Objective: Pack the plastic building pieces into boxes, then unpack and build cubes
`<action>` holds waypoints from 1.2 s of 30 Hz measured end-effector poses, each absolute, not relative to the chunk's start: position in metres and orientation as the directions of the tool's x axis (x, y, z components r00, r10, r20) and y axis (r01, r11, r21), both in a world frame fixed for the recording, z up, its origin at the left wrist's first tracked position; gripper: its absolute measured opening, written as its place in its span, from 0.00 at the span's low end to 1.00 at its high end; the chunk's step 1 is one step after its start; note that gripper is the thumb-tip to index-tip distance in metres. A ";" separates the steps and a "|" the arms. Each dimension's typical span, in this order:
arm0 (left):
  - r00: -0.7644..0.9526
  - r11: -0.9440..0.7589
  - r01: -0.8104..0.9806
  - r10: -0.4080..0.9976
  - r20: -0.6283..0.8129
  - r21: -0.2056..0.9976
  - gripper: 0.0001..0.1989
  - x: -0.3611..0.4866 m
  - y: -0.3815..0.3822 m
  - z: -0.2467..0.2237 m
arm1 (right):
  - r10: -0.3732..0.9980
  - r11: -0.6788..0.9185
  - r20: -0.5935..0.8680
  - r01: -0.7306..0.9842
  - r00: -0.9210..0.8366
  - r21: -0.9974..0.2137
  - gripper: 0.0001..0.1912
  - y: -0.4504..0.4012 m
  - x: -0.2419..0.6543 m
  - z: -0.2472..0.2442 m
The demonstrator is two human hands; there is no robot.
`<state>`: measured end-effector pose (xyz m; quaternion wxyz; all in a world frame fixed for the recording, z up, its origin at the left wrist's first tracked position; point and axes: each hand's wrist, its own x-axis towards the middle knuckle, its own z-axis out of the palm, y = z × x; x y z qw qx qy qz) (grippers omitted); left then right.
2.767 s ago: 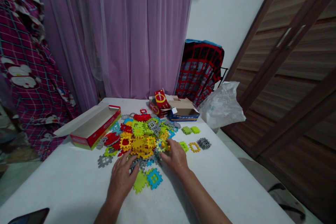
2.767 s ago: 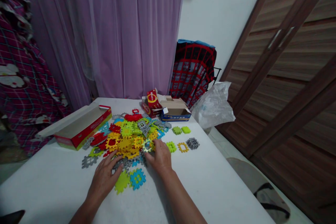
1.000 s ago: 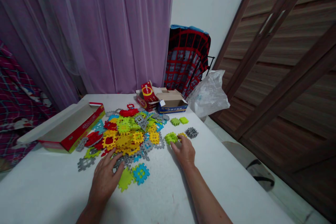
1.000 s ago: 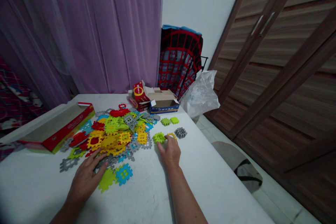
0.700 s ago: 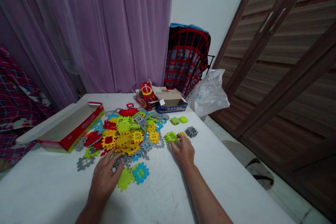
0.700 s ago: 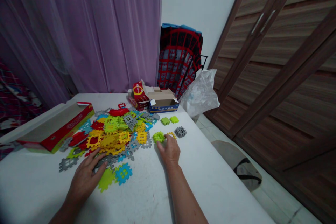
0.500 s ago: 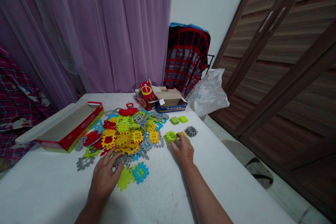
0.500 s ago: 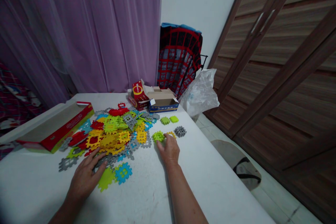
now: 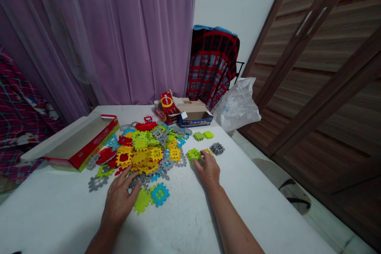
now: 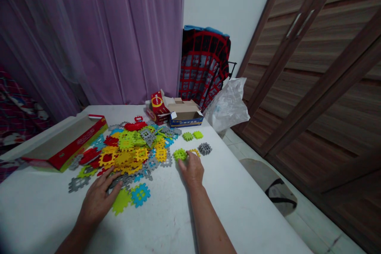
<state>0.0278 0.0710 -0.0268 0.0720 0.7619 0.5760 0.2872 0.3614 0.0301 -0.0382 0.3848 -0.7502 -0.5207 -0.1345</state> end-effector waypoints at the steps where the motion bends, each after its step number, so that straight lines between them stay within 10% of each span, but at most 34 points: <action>1: 0.171 -0.327 0.835 0.918 0.357 0.442 0.22 0.028 0.071 -0.027 | 0.681 -0.162 0.600 0.885 0.421 -0.437 0.21 0.030 0.361 -0.038; 36: 0.190 -0.341 0.838 0.914 0.358 0.425 0.25 0.025 0.072 -0.029 | 0.736 -0.205 0.559 0.912 0.382 -0.354 0.21 0.026 0.358 -0.030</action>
